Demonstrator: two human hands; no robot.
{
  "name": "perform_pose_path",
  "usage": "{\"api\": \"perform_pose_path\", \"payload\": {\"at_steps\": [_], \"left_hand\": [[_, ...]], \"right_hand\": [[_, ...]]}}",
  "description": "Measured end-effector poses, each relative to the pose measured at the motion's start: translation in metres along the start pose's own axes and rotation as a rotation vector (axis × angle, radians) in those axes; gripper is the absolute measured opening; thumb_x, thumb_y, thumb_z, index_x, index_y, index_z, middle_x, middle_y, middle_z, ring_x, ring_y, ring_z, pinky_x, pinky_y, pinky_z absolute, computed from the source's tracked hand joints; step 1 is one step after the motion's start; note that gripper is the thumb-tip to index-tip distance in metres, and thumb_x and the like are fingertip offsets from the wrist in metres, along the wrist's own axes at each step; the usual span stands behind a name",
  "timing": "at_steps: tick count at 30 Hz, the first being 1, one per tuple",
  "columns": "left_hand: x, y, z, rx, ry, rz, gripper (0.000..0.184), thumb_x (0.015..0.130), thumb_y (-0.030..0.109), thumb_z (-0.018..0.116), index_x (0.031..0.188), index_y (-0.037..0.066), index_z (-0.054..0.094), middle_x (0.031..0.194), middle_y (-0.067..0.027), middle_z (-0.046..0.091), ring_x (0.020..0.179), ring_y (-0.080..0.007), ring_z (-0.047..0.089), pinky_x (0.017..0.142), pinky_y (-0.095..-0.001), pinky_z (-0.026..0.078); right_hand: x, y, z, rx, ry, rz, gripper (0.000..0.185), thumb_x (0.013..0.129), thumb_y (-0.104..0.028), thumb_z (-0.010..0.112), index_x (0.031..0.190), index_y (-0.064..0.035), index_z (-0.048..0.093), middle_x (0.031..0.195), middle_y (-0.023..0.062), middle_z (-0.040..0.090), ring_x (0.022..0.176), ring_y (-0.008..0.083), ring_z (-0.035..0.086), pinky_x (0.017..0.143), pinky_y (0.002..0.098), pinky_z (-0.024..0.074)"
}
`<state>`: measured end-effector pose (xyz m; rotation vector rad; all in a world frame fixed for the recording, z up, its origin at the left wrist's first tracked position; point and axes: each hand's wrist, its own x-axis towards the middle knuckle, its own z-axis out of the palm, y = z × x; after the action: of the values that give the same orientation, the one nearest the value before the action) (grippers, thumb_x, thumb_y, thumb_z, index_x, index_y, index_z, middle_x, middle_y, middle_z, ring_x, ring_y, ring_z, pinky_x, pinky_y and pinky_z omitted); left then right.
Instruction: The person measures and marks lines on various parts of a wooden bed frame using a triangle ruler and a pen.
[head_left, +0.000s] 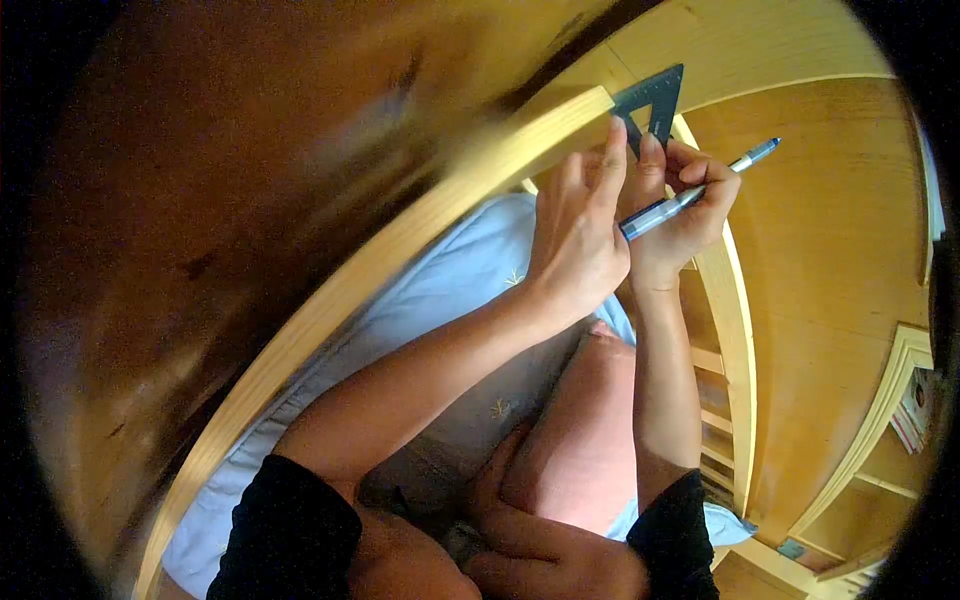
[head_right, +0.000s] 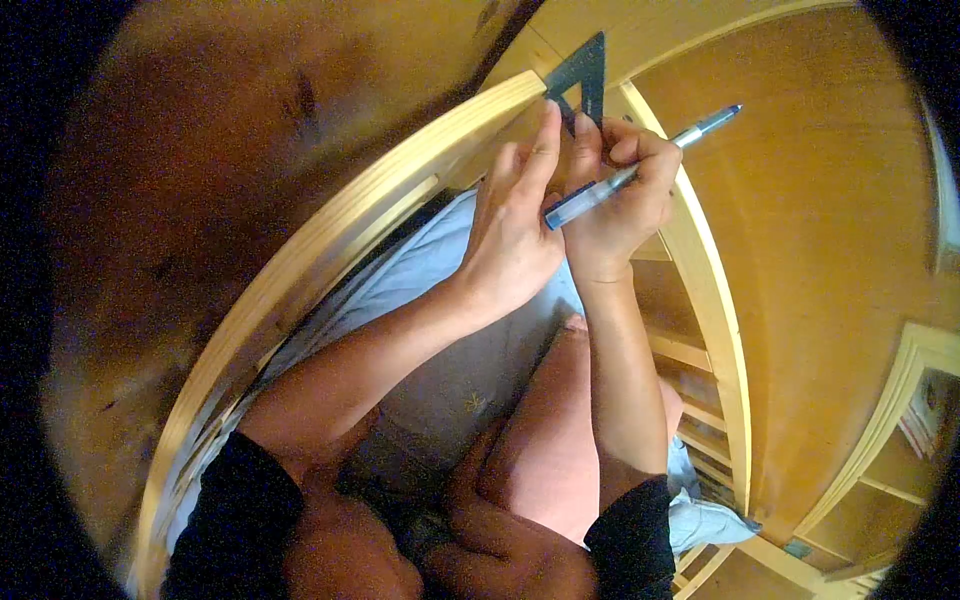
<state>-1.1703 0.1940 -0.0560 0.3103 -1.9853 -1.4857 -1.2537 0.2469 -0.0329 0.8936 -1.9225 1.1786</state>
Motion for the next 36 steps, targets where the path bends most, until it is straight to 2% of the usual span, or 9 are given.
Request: {"api": "perform_pose_path", "payload": {"at_steps": [11, 14, 16, 31, 36], "left_hand": [[0.0011, -0.0035, 0.0003, 0.008, 0.022, 0.05, 0.092, 0.07, -0.01, 0.059, 0.152, 0.004, 0.02, 0.114, -0.0245, 0.048, 0.1, -0.0416, 0.051, 0.084, -0.0455, 0.043], [0.0012, -0.0024, -0.0015, 0.019, 0.024, 0.066, 0.089, 0.072, -0.007, 0.06, 0.151, 0.002, 0.02, 0.115, -0.0249, 0.048, 0.101, -0.0418, 0.05, 0.085, -0.0458, 0.042], [0.0012, 0.0002, -0.0014, 0.009, 0.026, 0.051, 0.083, 0.073, -0.01, 0.056, 0.149, -0.003, 0.023, 0.116, -0.0255, 0.048, 0.107, -0.0397, 0.049, 0.091, -0.0477, 0.04], [0.0017, 0.0006, -0.0012, 0.013, 0.014, 0.037, 0.082, 0.072, -0.009, 0.056, 0.148, -0.003, 0.026, 0.117, -0.0242, 0.048, 0.106, -0.0393, 0.049, 0.089, -0.0481, 0.04], [0.0013, 0.0038, -0.0049, 0.011, -0.016, -0.003, 0.082, 0.072, -0.009, 0.056, 0.148, -0.003, 0.026, 0.117, -0.024, 0.048, 0.107, -0.0393, 0.049, 0.091, -0.0473, 0.04]], "right_hand": [[-0.0007, 0.0, 0.0004, 0.024, -0.005, -0.004, 0.033, 0.08, -0.004, 0.077, 0.085, -0.0062, 0.044, 0.08, 0.0097, 0.064, 0.072, 0.0157, 0.06, 0.065, 0.0273, 0.0482], [-0.0007, -0.0002, -0.0003, 0.022, -0.01, -0.007, 0.033, 0.08, -0.004, 0.077, 0.086, -0.0061, 0.044, 0.08, 0.01, 0.064, 0.072, 0.0156, 0.06, 0.065, 0.0272, 0.048], [-0.0007, -0.0003, -0.0007, 0.005, -0.018, -0.003, 0.033, 0.08, -0.004, 0.077, 0.086, -0.0061, 0.044, 0.08, 0.0101, 0.064, 0.072, 0.0157, 0.06, 0.065, 0.0272, 0.048], [-0.0008, 0.0014, 0.0006, 0.012, 0.001, -0.004, 0.034, 0.08, -0.005, 0.077, 0.086, -0.0063, 0.044, 0.079, 0.0106, 0.065, 0.071, 0.017, 0.061, 0.064, 0.0279, 0.0488], [-0.001, 0.0017, 0.0017, 0.044, 0.005, -0.025, 0.034, 0.081, -0.004, 0.077, 0.086, -0.006, 0.044, 0.079, 0.0105, 0.065, 0.072, 0.0149, 0.061, 0.064, 0.0275, 0.0491]]}}
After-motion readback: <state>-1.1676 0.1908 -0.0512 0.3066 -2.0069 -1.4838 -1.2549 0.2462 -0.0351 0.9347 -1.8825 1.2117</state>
